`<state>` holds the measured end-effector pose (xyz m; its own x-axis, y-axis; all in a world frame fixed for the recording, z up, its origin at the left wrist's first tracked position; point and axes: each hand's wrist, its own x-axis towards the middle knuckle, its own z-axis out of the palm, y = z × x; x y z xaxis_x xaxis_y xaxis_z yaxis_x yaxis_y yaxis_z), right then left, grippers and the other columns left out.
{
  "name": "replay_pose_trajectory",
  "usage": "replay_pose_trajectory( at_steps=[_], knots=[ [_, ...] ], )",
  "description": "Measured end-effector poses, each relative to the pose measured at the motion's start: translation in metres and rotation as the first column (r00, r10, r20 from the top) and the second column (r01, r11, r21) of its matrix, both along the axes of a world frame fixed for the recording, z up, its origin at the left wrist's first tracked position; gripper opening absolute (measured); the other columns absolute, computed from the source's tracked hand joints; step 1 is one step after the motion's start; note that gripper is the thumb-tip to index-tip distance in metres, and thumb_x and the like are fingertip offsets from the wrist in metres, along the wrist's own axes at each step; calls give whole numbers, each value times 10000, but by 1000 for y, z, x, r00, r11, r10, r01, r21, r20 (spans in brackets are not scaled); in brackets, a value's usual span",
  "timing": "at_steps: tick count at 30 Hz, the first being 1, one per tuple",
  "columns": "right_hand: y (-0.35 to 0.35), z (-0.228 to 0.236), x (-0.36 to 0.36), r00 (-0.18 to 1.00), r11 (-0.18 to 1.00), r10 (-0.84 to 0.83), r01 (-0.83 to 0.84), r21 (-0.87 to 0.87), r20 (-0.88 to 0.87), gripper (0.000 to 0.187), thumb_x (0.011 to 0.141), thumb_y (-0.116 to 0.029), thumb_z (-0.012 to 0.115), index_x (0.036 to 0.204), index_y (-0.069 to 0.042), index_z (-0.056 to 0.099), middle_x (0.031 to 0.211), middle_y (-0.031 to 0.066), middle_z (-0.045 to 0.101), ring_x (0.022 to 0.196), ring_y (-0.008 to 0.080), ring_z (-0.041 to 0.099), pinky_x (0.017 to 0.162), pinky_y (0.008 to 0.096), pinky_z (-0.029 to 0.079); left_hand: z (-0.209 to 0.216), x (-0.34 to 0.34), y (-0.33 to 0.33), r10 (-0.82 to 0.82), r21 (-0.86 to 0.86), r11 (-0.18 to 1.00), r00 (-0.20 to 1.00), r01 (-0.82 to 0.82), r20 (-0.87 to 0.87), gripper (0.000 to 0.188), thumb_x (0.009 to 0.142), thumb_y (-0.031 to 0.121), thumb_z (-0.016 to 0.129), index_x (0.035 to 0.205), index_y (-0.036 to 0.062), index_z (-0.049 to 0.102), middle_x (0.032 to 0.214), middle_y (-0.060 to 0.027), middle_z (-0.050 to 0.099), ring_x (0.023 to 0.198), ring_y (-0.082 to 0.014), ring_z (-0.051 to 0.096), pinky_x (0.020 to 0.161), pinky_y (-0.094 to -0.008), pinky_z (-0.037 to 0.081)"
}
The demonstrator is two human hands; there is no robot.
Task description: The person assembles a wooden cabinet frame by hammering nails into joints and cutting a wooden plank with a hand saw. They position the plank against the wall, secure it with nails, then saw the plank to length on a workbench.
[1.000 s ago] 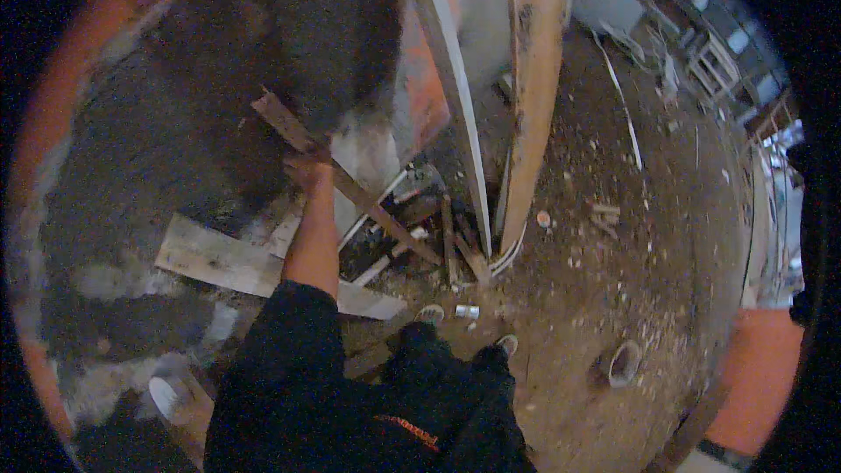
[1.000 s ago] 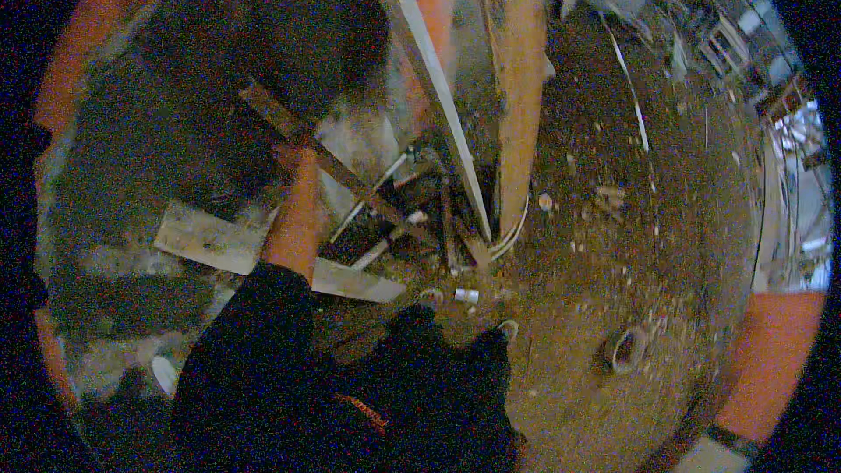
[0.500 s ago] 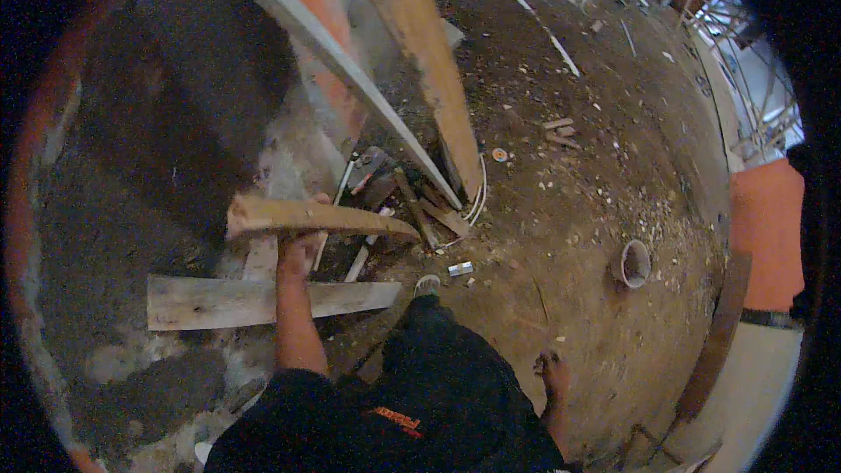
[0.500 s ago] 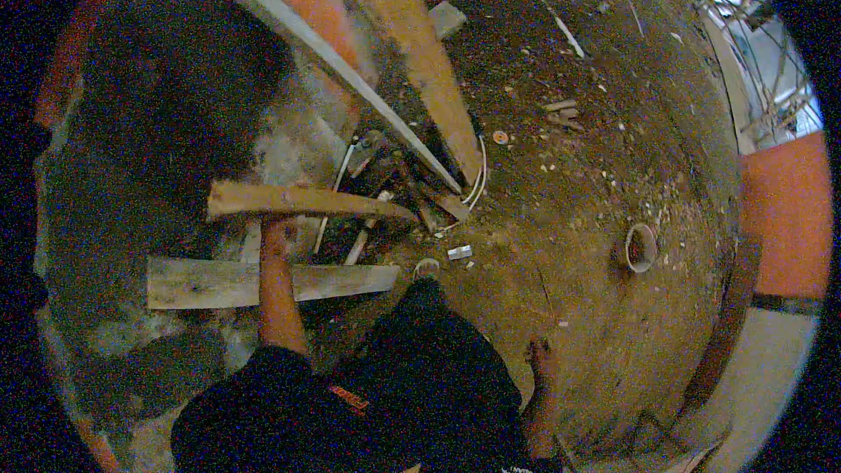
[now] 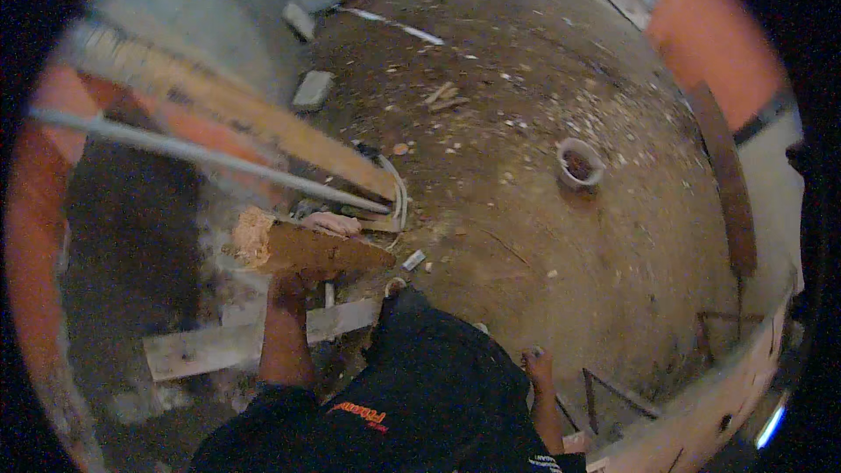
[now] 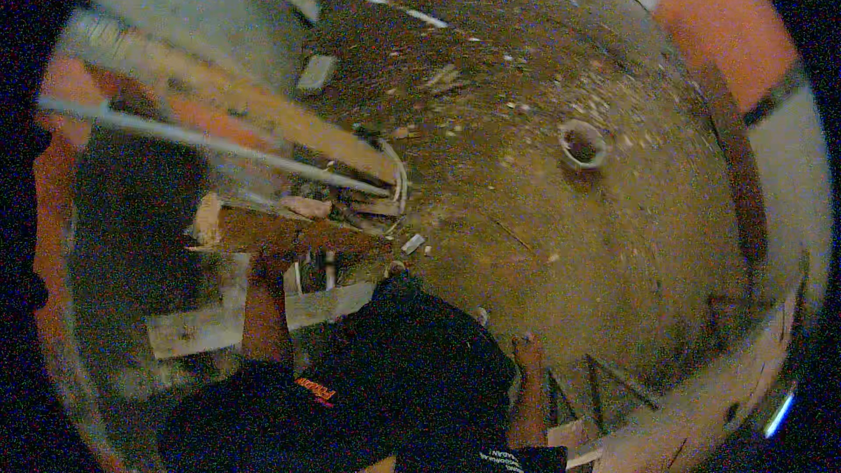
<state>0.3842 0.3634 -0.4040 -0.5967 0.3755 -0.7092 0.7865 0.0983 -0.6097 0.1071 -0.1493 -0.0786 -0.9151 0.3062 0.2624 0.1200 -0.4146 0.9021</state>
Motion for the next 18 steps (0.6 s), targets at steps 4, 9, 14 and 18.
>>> replay_pose_trajectory(
  at_steps=[4,9,14,18],
  knots=[
    [55,-10,45,984,958,179,-171,231,-13,403,958,-351,645,1029,42,700,784,108,696,658,233,655,674,359,544,8,-8,103,-202,136,969,979,205,-36,499,929,468,671,1253,95,603,1265,-99,635,1245,-306,582,1181,-590,277],
    [88,7,16,937,900,-328,350,-261,123,792,920,-635,619,1346,30,563,1037,158,701,858,303,673,773,453,564,45,-53,242,-427,199,868,889,454,-165,493,912,439,699,1277,118,615,1269,-69,652,1243,-290,587,1213,-649,173],
    [133,92,-74,571,213,-794,584,-783,209,984,871,-769,576,1488,-27,380,1262,142,578,1089,335,605,875,542,544,50,-95,367,-507,479,722,853,499,-123,497,850,346,759,1277,127,630,1263,-43,664,1248,-281,587,1223,-703,92],
    [209,144,-144,175,-20,-975,546,-837,138,872,875,-748,587,1410,-70,462,1234,125,564,1116,352,578,977,564,489,20,-160,438,-582,694,591,813,411,15,530,776,209,763,1278,108,626,1266,-68,662,1262,-275,583,1217,-720,68]
  ],
)
